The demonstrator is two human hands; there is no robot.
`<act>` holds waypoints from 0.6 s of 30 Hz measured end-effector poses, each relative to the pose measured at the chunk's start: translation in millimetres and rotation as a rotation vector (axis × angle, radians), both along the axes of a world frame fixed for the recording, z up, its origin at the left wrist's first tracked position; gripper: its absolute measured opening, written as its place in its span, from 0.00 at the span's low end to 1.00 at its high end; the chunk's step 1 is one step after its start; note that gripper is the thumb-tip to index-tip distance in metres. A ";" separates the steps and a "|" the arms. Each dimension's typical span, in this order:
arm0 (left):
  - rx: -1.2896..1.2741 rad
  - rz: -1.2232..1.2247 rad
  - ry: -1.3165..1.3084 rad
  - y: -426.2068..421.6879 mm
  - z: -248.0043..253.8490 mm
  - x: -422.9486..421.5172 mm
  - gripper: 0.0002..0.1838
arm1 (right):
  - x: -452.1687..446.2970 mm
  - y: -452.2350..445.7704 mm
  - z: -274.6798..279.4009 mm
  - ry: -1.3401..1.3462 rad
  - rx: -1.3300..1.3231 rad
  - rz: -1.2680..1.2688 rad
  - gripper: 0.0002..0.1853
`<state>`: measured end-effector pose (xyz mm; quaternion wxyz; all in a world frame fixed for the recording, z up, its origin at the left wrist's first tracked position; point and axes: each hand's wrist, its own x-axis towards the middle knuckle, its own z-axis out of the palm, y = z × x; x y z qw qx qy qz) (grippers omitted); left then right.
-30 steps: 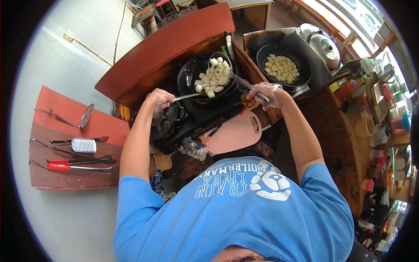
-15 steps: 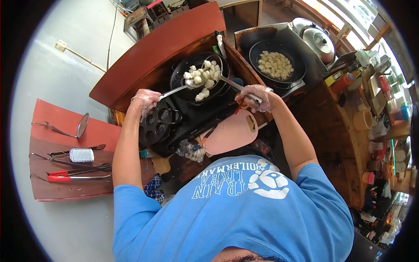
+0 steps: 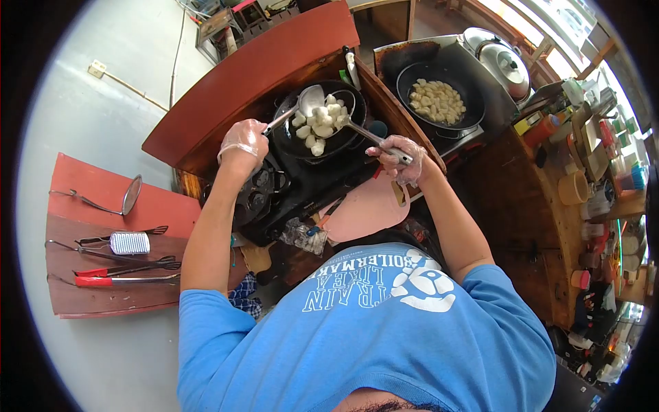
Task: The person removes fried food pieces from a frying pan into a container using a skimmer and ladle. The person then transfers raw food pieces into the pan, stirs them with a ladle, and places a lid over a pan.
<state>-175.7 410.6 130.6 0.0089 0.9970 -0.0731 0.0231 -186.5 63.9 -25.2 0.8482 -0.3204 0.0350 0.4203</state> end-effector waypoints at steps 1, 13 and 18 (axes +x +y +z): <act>0.051 -0.014 -0.002 -3.5 3.2 -4.0 0.17 | -1.7 1.7 -1.8 0.002 0.000 0.001 0.20; 0.164 0.237 -0.024 44.8 -35.7 16.8 0.10 | -16.1 9.4 -5.0 -0.031 0.093 -0.054 0.22; 0.040 0.297 0.106 59.2 -47.8 21.6 0.12 | -15.3 6.7 -7.6 -0.019 0.118 -0.035 0.20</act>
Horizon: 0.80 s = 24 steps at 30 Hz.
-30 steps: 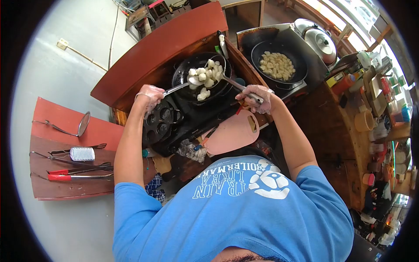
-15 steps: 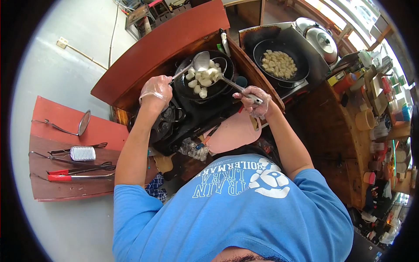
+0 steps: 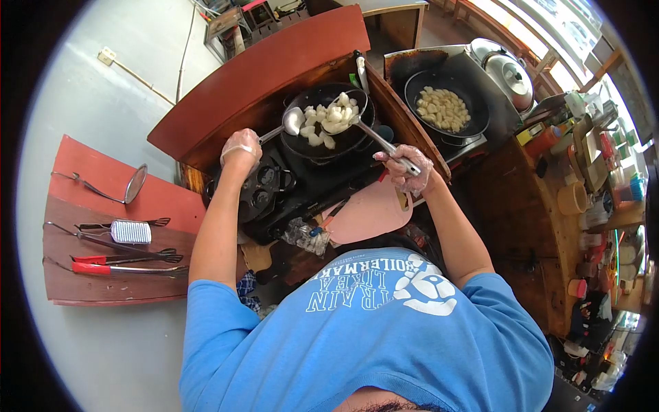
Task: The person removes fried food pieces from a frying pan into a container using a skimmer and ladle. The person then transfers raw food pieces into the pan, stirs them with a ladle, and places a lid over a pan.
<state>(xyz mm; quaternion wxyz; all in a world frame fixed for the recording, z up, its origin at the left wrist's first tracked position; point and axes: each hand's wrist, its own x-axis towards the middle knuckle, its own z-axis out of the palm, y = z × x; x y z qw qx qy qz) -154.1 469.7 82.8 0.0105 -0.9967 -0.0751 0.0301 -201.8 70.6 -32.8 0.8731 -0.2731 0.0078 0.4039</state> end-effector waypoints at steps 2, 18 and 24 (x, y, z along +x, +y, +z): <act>-0.062 -0.002 0.075 8.1 0.0 2.6 0.13 | -1.5 -1.1 3.0 -0.015 0.001 -0.009 0.21; -1.111 0.331 0.295 6.6 -103.3 -11.3 0.11 | -19.8 -10.3 53.7 -0.120 0.004 -0.069 0.22; -1.225 0.447 0.231 -23.2 -113.6 0.1 0.11 | -29.1 -17.4 54.1 -0.119 0.046 0.006 0.22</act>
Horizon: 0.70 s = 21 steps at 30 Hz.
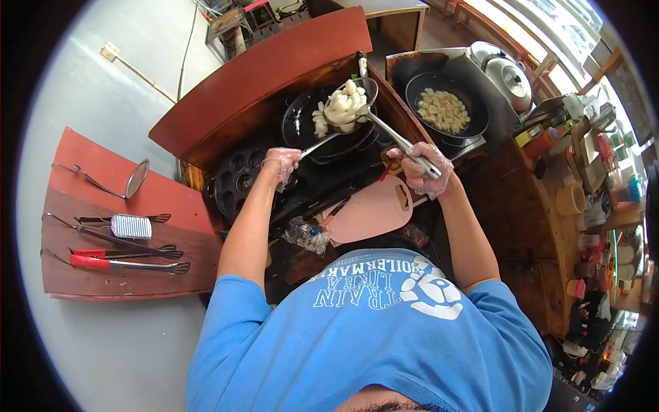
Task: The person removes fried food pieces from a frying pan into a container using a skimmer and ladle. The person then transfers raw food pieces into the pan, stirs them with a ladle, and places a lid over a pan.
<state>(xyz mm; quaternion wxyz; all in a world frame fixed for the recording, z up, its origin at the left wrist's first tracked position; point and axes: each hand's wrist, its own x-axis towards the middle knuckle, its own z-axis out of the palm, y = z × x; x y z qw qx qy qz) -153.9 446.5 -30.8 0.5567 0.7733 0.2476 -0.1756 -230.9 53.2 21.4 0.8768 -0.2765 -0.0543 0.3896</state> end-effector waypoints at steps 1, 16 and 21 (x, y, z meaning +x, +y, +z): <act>-0.003 0.004 -0.003 -1.0 -1.3 2.7 0.11 | -3.4 -1.3 1.8 0.020 -0.014 -0.010 0.22; -0.050 0.090 -0.287 46.2 7.7 13.1 0.11 | -36.6 -10.1 15.4 0.124 -0.211 -0.105 0.20; 0.136 0.096 -0.360 53.3 25.0 9.6 0.11 | -19.9 3.0 -1.4 0.093 -0.210 -0.049 0.18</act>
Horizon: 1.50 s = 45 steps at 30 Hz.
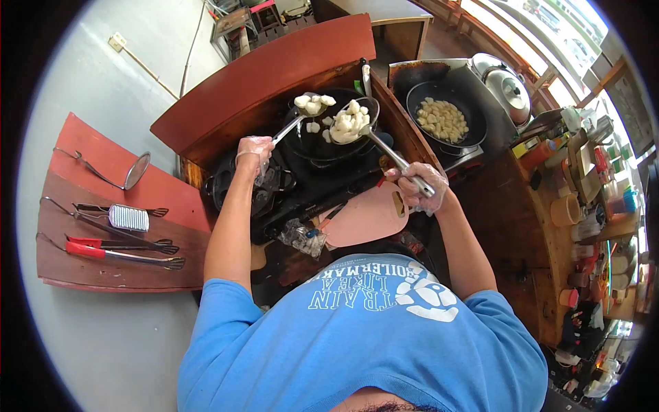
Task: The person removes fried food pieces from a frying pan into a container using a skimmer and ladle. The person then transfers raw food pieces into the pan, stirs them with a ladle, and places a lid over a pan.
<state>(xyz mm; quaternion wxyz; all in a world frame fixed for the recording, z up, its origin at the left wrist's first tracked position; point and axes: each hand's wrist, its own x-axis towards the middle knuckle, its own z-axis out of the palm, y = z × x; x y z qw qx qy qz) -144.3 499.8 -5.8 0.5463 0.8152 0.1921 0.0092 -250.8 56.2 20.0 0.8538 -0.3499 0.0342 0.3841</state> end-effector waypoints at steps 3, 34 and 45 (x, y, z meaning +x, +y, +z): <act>-0.056 -0.089 -0.102 -2.6 16.7 -12.0 0.11 | 16.6 15.6 -16.2 -0.029 0.044 0.073 0.19; 1.151 -0.256 0.033 -41.1 42.6 -54.5 0.12 | 27.9 19.2 -26.5 -0.020 0.141 0.083 0.20; -0.068 -0.025 0.363 -35.1 -33.6 -28.8 0.06 | 23.7 14.4 16.6 -0.104 0.174 0.038 0.21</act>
